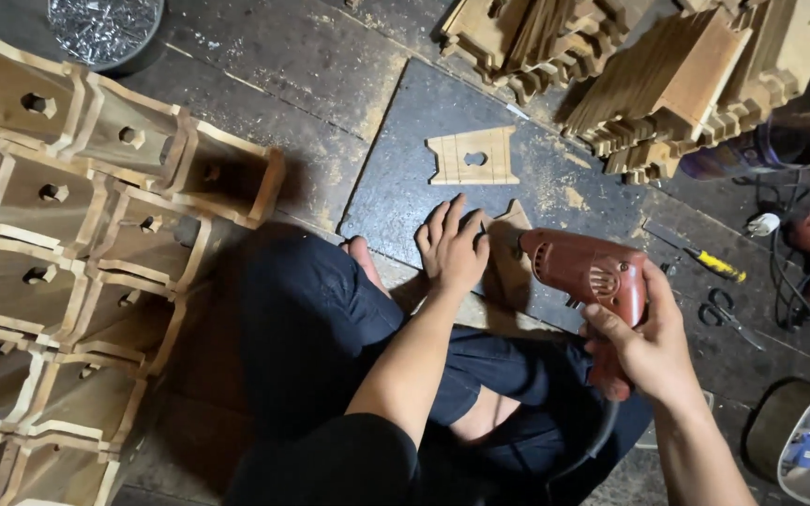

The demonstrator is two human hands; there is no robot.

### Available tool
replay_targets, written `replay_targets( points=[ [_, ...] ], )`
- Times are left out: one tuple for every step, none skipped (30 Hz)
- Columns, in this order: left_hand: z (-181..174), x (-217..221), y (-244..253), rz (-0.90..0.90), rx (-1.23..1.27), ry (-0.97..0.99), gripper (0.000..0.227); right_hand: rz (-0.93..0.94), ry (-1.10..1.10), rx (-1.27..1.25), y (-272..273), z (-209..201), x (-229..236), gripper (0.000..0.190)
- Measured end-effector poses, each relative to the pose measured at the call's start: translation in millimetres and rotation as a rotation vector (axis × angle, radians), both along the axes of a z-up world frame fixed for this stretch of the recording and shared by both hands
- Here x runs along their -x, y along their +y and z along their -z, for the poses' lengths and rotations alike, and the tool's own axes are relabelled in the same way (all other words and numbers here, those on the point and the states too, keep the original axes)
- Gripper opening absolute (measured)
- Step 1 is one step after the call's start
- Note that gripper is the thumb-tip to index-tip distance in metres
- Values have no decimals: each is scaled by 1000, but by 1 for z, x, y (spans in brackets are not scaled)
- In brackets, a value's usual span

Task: The person is using a power drill to create holes in small, decorative wooden panels while sitting on the floor of a workshop.

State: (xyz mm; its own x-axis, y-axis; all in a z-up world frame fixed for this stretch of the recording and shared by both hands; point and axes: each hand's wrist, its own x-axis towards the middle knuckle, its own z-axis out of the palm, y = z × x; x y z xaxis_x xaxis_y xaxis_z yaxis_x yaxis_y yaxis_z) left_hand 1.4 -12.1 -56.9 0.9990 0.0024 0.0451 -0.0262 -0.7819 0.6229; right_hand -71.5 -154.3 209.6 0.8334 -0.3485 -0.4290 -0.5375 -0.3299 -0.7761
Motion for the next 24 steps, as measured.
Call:
replay_targets(
  points=[
    [-1, 0, 0, 1, -1, 7, 39, 1, 7, -1, 2, 0, -1, 71],
    [-3, -2, 0, -9, 6, 19, 37, 9, 17, -19, 4, 0, -4, 69],
    [-5, -3, 0, -18, 13, 31, 35, 16, 27, -37, 6, 0, -6, 66],
    [-5, -5, -1, -19, 14, 33, 35, 15, 28, -36, 6, 0, -7, 66],
    [-6, -6, -1, -34, 26, 51, 35, 2, 35, -24, 7, 0, -8, 67],
    [-7, -7, -2, -49, 39, 69, 36, -12, 42, -11, 7, -1, -9, 67],
    [-7, -7, -1, -52, 40, 70, 36, -14, 44, -10, 7, 1, -9, 67],
    [-9, -7, -1, -54, 44, 73, 37, -13, 35, -20, 6, 2, -9, 66],
    [-10, -8, -1, -57, 48, 75, 38, -11, 26, -29, 5, 4, -9, 65],
    [-10, -9, -1, -58, 49, 75, 38, -13, 25, -28, 6, 2, -11, 65],
    [-9, -10, -1, -52, 50, 99, 38, -28, 39, -17, 8, 0, -12, 66],
    [-9, -10, -1, -46, 50, 124, 38, -43, 52, -7, 9, -2, -13, 66],
    [-9, -10, -1, -47, 51, 125, 38, -44, 52, -6, 9, -1, -13, 66],
    [-9, -11, -1, -48, 55, 127, 36, -36, 74, -8, 9, 0, -13, 72],
    [-10, -11, -1, -50, 60, 129, 35, -29, 95, -9, 9, 1, -13, 78],
    [-10, -10, -1, -49, 59, 130, 35, -28, 96, -10, 8, 2, -14, 78],
    [-11, -10, 0, -40, 60, 132, 38, -51, 98, 9, 8, 3, -14, 77],
    [-12, -12, 1, -32, 61, 130, 41, -74, 98, 29, 7, 4, -16, 75],
    [-12, -12, 1, -33, 60, 127, 41, -75, 96, 28, 9, 0, -19, 75],
    [-11, -11, 1, -31, 52, 129, 43, -102, 126, 49, 12, -4, -21, 74],
    [-10, -10, 0, -30, 43, 130, 44, -129, 157, 71, 14, -7, -23, 73],
    [-11, -10, 1, -26, 43, 133, 44, -125, 160, 71, 14, -8, -26, 73],
    [-12, -10, 2, -9, 26, 137, 46, -185, 162, 97, 14, -9, -28, 67],
    [-12, -9, 3, 9, 10, 140, 47, -243, 165, 123, 14, -10, -31, 62]
  ],
)
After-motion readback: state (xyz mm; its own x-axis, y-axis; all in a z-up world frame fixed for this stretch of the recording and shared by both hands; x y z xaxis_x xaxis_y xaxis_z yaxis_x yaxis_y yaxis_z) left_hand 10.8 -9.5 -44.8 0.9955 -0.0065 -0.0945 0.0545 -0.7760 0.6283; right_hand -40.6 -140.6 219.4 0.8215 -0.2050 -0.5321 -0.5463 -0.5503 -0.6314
